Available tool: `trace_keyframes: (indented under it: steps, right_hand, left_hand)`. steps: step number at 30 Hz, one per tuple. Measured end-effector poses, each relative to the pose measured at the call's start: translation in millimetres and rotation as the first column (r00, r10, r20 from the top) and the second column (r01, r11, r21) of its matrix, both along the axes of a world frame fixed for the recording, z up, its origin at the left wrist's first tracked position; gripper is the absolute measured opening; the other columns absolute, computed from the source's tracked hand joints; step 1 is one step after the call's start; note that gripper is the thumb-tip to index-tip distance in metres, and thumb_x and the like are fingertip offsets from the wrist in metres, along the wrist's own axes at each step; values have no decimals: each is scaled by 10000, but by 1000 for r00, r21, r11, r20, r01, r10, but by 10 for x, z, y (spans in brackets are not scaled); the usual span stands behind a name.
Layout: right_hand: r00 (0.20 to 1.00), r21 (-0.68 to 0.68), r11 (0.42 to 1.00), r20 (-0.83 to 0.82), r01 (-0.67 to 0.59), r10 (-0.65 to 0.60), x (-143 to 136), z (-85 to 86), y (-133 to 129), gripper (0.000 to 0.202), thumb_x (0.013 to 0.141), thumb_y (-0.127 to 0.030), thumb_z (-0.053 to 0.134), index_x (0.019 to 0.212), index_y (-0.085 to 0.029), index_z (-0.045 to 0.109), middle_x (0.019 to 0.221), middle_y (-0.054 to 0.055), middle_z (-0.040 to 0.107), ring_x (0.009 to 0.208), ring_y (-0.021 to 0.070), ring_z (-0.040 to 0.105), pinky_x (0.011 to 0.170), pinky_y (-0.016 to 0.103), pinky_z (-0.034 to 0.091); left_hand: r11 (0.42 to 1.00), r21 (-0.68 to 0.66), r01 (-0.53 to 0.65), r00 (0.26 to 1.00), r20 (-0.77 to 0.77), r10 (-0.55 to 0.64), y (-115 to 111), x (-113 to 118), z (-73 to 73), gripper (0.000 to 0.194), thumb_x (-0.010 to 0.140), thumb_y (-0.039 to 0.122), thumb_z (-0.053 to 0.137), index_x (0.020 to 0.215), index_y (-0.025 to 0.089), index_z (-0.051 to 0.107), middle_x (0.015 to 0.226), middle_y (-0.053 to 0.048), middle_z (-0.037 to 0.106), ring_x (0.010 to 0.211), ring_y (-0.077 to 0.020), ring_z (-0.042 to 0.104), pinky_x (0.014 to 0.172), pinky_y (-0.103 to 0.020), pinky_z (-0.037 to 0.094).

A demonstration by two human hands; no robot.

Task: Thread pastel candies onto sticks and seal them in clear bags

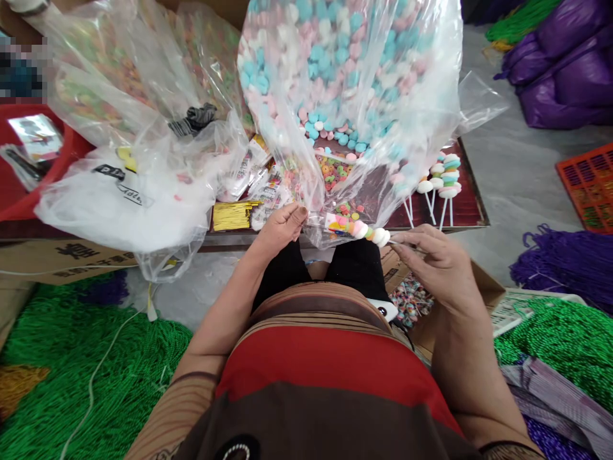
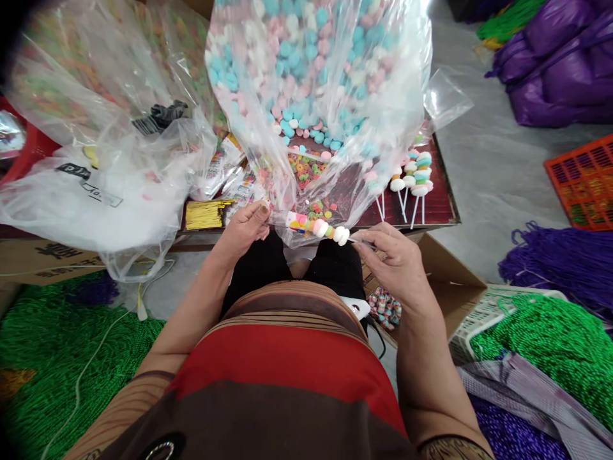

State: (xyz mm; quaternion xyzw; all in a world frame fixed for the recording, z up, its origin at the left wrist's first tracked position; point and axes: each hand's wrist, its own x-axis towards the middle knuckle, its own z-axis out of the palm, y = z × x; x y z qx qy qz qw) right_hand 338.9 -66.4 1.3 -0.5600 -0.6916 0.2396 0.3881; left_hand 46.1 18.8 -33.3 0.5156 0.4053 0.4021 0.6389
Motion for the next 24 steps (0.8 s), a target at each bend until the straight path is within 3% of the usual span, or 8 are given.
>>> trace_keyframes:
  steps: [3, 6, 8, 10, 12, 14, 20, 24]
  right_hand:
    - [993, 10, 999, -106, -42, 43, -90, -132, 19, 73, 890, -294, 730, 925, -271, 789, 810, 23, 703, 745, 156, 644, 700, 293, 508]
    - [967, -35, 999, -255, -9, 0, -205, -274, 26, 76, 859, -338, 771, 874, -267, 789, 794, 13, 690, 741, 151, 624, 719, 303, 498]
    - [927, -110, 994, -369, 28, -67, -284, -347, 24, 149, 822, -402, 802, 835, -254, 790, 777, 10, 687, 724, 151, 607, 705, 307, 489]
    - [871, -218, 975, -470, 40, -141, -362, -393, 22, 232, 780, -468, 823, 818, -241, 793, 738, 5, 680, 662, 139, 566, 641, 296, 466]
    - [812, -316, 948, -543, 38, -213, -435, -408, 27, 282, 763, -505, 820, 819, -230, 797, 686, -6, 662, 578, 112, 493, 564, 273, 412]
    - [777, -367, 930, -578, 25, -250, -502, -394, 46, 287, 761, -504, 812, 804, -220, 797, 630, -19, 630, 531, 93, 426, 528, 262, 368]
    - [743, -330, 944, -634, -7, -216, -736, -249, 231, 263, 752, -475, 813, 812, -218, 811, 580, -35, 590, 553, 98, 443, 567, 267, 390]
    - [679, -299, 953, -689, 50, -252, -956, -181, 405, 324, 751, -520, 813, 810, -202, 795, 578, -41, 563, 537, 85, 426, 555, 261, 375]
  left_hand:
    - [999, 32, 27, 1000, -9, -26, -32, -14, 64, 527, 837, 659, 698, 682, 187, 523, 524, 84, 401, 430, -37, 365, 447, -201, 324]
    - [997, -47, 57, 987, 150, -49, -85, -4, 203, 477, 786, 646, 763, 937, 207, 653, 633, 66, 509, 462, -52, 445, 476, -218, 377]
    - [991, -68, 115, 950, 299, -90, -113, 0, 309, 675, 723, 747, 747, 1153, 233, 669, 724, 34, 589, 529, -95, 548, 545, -264, 465]
    - [982, -39, 184, 901, 406, -153, -123, -1, 393, 866, 628, 841, 733, 1244, 237, 664, 770, 5, 636, 581, -137, 607, 613, -320, 520]
    - [972, -9, 234, 867, 455, -205, -116, 5, 444, 964, 492, 865, 782, 1224, 244, 684, 767, 4, 653, 568, -142, 606, 625, -342, 535]
    - [969, -23, 246, 869, 448, -210, -96, 35, 476, 936, 417, 812, 854, 1155, 255, 713, 713, 26, 640, 544, -129, 589, 615, -331, 536]
    - [991, -131, -26, 921, 382, 74, 31, 291, 568, 515, 612, 593, 912, 815, 160, 720, 433, 128, 307, 382, -27, 278, 409, -204, 327]
    - [989, -87, -118, 905, 400, 143, 115, 419, 563, 504, 631, 578, 903, 655, 179, 596, 417, 123, 329, 363, -19, 312, 393, -183, 321]
